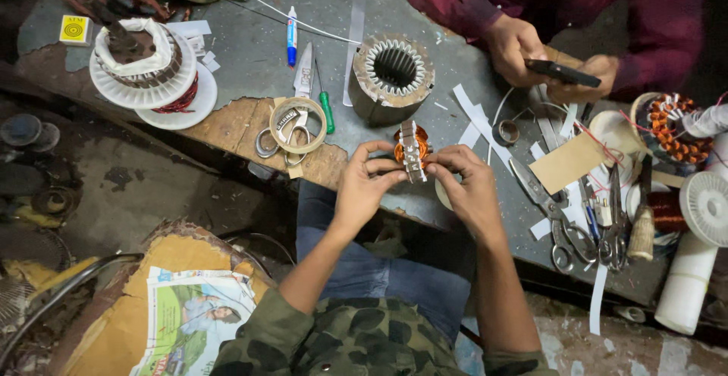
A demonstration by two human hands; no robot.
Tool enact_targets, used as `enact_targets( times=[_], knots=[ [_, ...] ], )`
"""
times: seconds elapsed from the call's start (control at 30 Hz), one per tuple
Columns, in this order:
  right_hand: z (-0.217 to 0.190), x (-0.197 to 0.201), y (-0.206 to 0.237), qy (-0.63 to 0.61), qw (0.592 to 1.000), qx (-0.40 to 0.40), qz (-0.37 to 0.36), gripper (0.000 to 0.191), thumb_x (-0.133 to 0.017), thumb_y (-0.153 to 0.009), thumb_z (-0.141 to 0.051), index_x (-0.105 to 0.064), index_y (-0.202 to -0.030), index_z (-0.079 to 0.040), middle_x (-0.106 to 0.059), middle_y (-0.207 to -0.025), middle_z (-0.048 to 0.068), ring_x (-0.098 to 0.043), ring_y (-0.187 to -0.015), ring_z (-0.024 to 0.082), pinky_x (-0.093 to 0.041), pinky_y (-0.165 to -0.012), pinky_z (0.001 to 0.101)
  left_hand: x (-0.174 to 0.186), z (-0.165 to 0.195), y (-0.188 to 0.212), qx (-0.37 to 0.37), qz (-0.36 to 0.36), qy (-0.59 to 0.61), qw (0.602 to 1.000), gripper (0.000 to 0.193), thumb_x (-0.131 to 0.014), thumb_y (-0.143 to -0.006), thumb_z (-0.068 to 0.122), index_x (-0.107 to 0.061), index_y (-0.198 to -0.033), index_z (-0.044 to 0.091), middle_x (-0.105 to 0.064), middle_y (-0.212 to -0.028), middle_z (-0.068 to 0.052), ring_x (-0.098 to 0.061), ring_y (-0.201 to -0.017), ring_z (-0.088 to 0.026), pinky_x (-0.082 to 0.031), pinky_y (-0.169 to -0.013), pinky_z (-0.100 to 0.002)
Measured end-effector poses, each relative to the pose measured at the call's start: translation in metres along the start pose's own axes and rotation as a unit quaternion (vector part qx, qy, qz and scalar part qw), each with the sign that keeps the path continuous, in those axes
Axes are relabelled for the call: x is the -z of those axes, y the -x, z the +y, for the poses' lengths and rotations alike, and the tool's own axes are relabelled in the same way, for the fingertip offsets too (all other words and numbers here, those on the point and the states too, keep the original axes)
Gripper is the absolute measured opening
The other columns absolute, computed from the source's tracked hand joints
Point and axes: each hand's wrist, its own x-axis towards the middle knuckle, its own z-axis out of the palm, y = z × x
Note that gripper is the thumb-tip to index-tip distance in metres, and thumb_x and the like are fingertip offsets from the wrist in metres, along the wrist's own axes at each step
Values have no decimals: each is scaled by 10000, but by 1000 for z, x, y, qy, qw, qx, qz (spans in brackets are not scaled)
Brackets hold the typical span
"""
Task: The person assembles a small cylindrical electrical component by inserting white strips into slots and securing them with tape. They use scissors to cut the strips and repeatedly adjust the component while working at a cluttered workbench.
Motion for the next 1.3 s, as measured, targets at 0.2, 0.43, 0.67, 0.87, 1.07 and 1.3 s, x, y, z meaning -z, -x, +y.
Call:
enact_targets(
  times=[0.2, 0.43, 0.67, 0.87, 1.07, 1.3],
  knots=[
    [-7, -5, 2, 61, 998, 11, 33, 152, -740, -923, -81, -776, -1064, -41, -725, -1027, 93, -699, -912, 187, -539, -808, 312, 0, 1, -2, -37, 2, -13, 999, 366, -745, -932, -64, -559, -1243, -19, -781, -1054, -179, -746, -968, -156, -592, -842, -258],
    [-6, 6, -5, 50, 997, 22, 55, 212, -686, -968, -70, -739, -1168, -31, -741, -1144, 124, -728, -989, 215, -558, -875, 311, 10, 24, 17, -243, 88, -443, 859, 377, -796, -840, 68, -665, -1191, 28, -684, -1179, -147, -617, -1087, -340, -512, -920, -400],
    [24, -2, -9, 74, 997, 16, 10, 269, -730, -899, -79, -742, -1161, -19, -760, -1034, 134, -742, -925, 209, -565, -835, 323, 5, 28, 12, -249, 54, -517, 817, 250, -712, -911, 69, -704, -1161, 63, -673, -1125, -72, -582, -1067, -313, -492, -935, -428],
    [38, 10, -4, -230, 960, -145, 59, 238, -620, -998, -29, -716, -1208, 29, -762, -1049, 77, -697, -913, 117, -563, -804, 274, -27, 69, 15, -359, 47, -553, 751, 305, -770, -859, 119, -704, -1154, 81, -681, -1097, -75, -574, -1015, -302, -449, -875, -454],
    [26, 20, 0, -521, 845, -102, 73, 344, -703, -921, -16, -666, -1257, 48, -753, -1145, 129, -732, -975, 213, -605, -871, 385, -66, 100, 3, -333, 0, -343, 878, 486, -866, -791, 94, -688, -1243, 88, -729, -1056, -37, -660, -962, -185, -538, -895, -326],
    [26, 12, 16, -624, 762, -158, 71, 448, -685, -929, -146, -580, -1357, -63, -682, -1288, 74, -672, -1156, 193, -535, -1026, 417, -101, 91, -31, -188, -59, -232, 953, 312, -848, -792, 31, -791, -1098, 44, -787, -1021, -64, -729, -894, -111, -589, -822, -263]
  ],
)
